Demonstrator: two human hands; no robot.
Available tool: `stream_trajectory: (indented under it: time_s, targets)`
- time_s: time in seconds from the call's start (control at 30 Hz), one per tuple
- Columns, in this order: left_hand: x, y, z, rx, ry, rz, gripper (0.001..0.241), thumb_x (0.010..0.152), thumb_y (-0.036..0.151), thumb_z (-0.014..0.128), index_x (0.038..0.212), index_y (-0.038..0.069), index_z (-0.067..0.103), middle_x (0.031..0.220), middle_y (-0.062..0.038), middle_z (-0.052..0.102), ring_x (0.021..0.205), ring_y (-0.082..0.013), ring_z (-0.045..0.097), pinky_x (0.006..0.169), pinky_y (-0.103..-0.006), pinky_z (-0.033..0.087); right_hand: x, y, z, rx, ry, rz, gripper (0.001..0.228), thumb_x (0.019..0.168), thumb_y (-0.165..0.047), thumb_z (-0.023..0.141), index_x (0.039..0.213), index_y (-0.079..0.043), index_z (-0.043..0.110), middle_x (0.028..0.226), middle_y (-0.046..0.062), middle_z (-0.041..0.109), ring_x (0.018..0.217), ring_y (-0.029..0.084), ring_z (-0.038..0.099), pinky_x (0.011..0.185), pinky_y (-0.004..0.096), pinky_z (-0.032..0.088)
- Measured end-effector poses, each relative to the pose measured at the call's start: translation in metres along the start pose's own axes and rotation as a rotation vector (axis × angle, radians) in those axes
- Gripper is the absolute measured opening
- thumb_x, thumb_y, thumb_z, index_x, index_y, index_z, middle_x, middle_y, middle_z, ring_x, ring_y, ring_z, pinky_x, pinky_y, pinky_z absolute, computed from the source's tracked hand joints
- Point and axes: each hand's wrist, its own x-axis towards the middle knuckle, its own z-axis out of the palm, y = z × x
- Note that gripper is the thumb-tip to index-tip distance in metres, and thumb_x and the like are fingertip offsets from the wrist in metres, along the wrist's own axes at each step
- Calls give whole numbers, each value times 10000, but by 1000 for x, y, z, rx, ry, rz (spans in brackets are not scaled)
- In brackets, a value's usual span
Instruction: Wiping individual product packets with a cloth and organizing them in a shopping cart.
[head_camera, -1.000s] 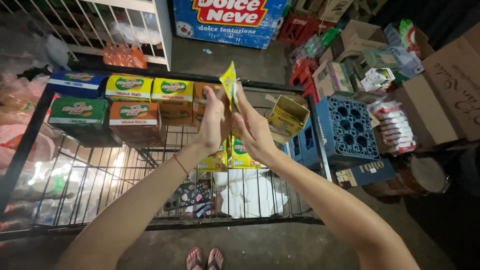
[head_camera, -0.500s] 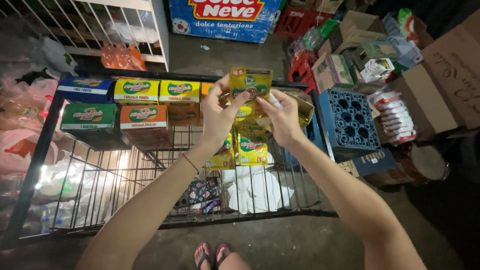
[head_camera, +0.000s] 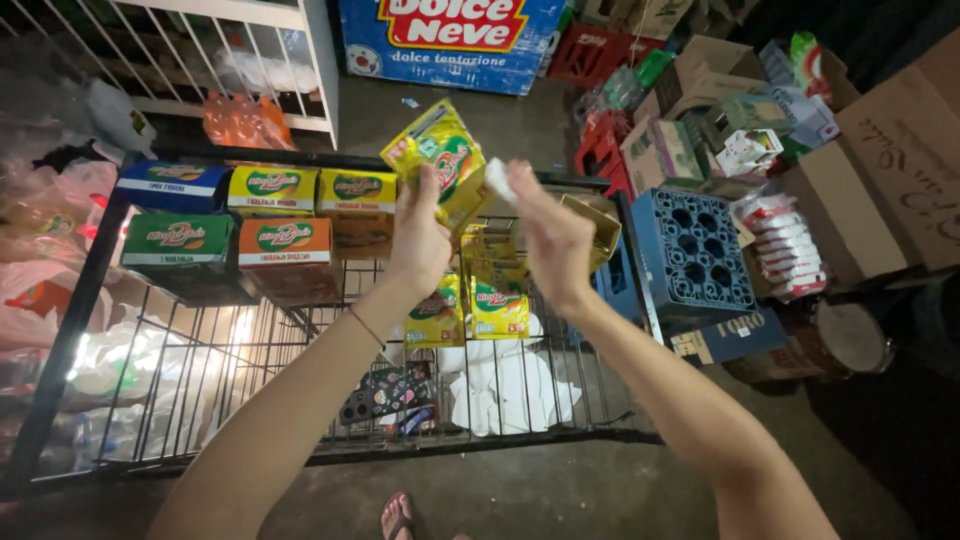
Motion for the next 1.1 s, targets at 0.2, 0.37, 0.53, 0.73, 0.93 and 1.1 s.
stream_trajectory:
  time_s: [0.2,0.37,0.53,0.73,0.93,1.1]
  targets:
    - [37,-25,-10,-435,-131,-13,565,1025,543,388,1398,120,403,1275,-158,559,1056,-249,608,835,-355,533,-18,6,14,-203,-290,-179,518,937,190,499,1340,-96,654,1419,174,585,1386,312,484,1213,479,334]
    - [29,-25,-11,-414,-110,-73,669,1010,584,367,1505,141,286,1251,-181,545,944,-248,571,787,-353,477,-28,12,18,-312,-450,-237,620,910,186,492,1427,-141,593,1493,141,537,1443,263,440,1253,431,283]
    - [48,-58,-17,-593,-150,67,595,1036,496,489,1489,123,391,1451,-211,499,1263,-372,571,1072,-451,481,-18,21,4,-308,-399,-187,678,910,214,398,1495,-107,512,1574,151,434,1497,264,335,1280,434,214]
    - [20,-34,-3,-336,-204,64,781,1043,523,403,1598,78,81,1661,-228,28,1530,-430,0,1227,-584,0,-20,14,7,-337,-341,-219,736,828,278,346,1493,-5,489,1576,222,414,1494,347,325,1270,473,194]
    - [-23,-12,30,-338,-132,116,943,945,689,331,1598,69,50,1614,-320,84,1493,-512,150,1194,-665,88,-27,6,15,-407,-447,-338,662,901,214,463,1494,-74,511,1572,177,447,1477,315,387,1256,468,257]
    - [-27,-13,22,-208,-96,197,976,927,724,328,1597,69,53,1630,-316,55,1514,-479,79,1210,-618,23,-22,6,10,-480,-400,-325,591,973,133,469,1525,-79,468,1592,187,411,1492,310,353,1274,461,209]
